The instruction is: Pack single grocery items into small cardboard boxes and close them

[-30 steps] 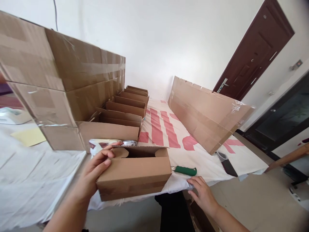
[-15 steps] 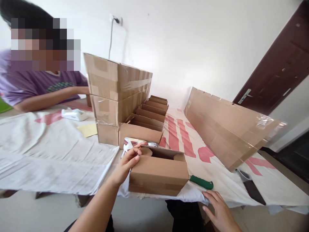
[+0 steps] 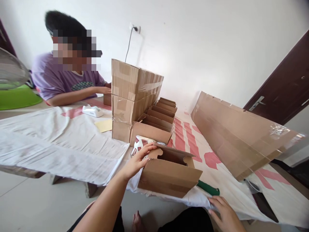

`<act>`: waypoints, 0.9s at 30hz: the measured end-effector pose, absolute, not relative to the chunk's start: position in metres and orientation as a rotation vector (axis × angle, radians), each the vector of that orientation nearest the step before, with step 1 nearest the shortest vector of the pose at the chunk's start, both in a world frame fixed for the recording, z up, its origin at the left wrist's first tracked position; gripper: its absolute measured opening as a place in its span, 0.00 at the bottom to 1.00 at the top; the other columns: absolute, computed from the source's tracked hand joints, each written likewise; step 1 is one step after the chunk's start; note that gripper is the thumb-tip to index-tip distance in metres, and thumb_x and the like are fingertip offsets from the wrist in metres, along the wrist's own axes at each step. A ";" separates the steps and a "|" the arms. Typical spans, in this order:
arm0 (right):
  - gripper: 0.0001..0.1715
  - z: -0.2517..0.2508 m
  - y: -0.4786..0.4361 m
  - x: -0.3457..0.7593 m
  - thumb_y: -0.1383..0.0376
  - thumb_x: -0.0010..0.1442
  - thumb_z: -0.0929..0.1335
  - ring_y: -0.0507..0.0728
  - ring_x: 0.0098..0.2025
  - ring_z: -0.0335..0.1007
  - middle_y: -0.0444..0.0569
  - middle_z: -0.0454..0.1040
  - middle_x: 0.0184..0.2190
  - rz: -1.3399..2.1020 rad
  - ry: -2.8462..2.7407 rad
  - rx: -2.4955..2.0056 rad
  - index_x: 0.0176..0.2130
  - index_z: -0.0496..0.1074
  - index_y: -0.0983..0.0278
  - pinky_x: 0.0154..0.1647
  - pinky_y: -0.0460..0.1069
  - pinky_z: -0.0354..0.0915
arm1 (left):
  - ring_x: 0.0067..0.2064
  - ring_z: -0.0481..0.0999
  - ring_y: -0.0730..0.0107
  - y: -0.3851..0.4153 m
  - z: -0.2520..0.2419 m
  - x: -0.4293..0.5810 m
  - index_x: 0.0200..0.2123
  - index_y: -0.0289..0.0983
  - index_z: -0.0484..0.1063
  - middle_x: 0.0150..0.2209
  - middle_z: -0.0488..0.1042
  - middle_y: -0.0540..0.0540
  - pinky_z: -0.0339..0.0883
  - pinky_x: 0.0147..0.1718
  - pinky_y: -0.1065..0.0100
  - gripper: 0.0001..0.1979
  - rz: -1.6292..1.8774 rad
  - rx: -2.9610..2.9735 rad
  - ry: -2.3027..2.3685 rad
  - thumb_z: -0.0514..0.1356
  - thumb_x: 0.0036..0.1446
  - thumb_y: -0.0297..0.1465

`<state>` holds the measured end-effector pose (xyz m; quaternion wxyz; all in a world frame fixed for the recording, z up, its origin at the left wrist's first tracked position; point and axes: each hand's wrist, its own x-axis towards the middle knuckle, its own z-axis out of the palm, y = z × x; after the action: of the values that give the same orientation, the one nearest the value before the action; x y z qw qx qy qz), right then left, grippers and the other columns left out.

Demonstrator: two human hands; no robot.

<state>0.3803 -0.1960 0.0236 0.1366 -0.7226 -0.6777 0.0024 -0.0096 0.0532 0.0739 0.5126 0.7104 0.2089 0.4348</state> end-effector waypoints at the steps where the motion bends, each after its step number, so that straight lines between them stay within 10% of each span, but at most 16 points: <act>1: 0.16 0.034 -0.189 0.378 0.56 0.60 0.66 0.65 0.48 0.74 0.55 0.78 0.44 0.037 -1.958 -2.071 0.43 0.79 0.59 0.50 0.59 0.72 | 0.69 0.48 0.45 0.053 0.074 -0.011 0.57 0.43 0.68 0.68 0.55 0.42 0.48 0.65 0.48 0.30 1.023 1.731 0.506 0.58 0.55 0.51; 13: 0.33 0.173 -0.111 0.278 0.51 0.56 0.71 0.65 0.52 0.70 0.55 0.75 0.51 0.246 -2.010 -1.542 0.58 0.66 0.58 0.52 0.59 0.69 | 0.70 0.46 0.48 0.045 0.074 -0.012 0.62 0.47 0.62 0.70 0.50 0.45 0.42 0.66 0.45 0.31 0.967 1.821 0.537 0.57 0.58 0.49; 17: 0.08 0.169 -0.110 0.245 0.69 0.57 0.68 0.61 0.38 0.71 0.50 0.75 0.34 -0.200 -2.233 -1.449 0.39 0.71 0.59 0.40 0.57 0.70 | 0.70 0.45 0.46 0.039 0.072 -0.006 0.64 0.45 0.60 0.70 0.49 0.44 0.39 0.67 0.46 0.35 0.984 1.875 0.517 0.56 0.57 0.52; 27: 0.08 0.163 -0.122 0.234 0.73 0.58 0.63 0.59 0.31 0.69 0.47 0.71 0.29 -0.392 -2.338 -1.472 0.35 0.63 0.59 0.30 0.52 0.64 | 0.71 0.40 0.44 0.034 0.078 -0.018 0.65 0.46 0.57 0.71 0.45 0.43 0.36 0.66 0.43 0.43 0.937 1.780 0.290 0.55 0.50 0.60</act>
<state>0.2343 -0.1222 0.1632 0.1749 -0.5194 -0.8249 -0.1384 -0.0181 0.0336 0.0784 0.5267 0.7444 0.1213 0.3921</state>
